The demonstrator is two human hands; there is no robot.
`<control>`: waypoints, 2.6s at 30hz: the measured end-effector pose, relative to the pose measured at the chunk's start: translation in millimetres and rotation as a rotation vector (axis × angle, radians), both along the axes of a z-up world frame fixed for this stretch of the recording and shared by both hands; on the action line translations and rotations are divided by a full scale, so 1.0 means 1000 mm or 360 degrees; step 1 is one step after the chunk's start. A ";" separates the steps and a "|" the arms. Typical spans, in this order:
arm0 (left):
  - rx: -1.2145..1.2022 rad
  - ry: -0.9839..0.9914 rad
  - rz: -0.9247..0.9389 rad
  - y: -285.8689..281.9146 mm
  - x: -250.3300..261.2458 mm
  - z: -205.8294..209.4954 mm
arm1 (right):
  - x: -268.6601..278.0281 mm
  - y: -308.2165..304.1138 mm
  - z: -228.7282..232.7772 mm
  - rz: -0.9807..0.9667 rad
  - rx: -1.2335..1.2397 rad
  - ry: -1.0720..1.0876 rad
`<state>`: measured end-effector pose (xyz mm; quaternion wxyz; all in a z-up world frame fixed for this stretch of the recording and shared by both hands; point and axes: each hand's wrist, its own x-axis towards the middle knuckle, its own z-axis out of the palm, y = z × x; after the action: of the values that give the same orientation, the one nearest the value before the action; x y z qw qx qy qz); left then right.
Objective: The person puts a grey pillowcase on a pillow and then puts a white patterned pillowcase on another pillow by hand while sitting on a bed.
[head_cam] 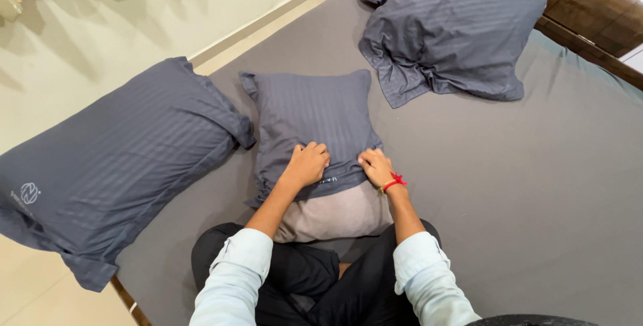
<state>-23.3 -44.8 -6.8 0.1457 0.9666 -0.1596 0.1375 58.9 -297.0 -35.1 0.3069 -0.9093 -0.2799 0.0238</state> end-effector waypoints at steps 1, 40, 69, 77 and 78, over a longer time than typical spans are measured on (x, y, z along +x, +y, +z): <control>-0.0023 0.0111 0.0032 0.002 0.001 0.004 | 0.003 -0.006 -0.003 0.0081 0.0019 0.0117; -0.2195 0.0502 0.0940 0.082 0.014 -0.046 | 0.038 -0.019 -0.064 -0.0418 0.0930 0.0844; 0.0090 0.0744 0.0265 -0.056 0.186 -0.022 | 0.088 0.028 -0.022 -0.0440 -0.0084 -0.0213; 0.0234 0.1101 0.0378 -0.047 0.209 -0.031 | 0.084 0.003 -0.010 -0.0240 -0.0491 0.0120; 0.0245 0.1110 0.0374 -0.047 0.208 -0.032 | 0.086 0.002 -0.022 -0.0173 -0.0350 -0.0041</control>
<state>184.2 -91.4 -38.9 0.1014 0.9752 0.0018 -0.1966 145.0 -295.0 -56.6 0.2025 -0.9516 -0.2298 0.0260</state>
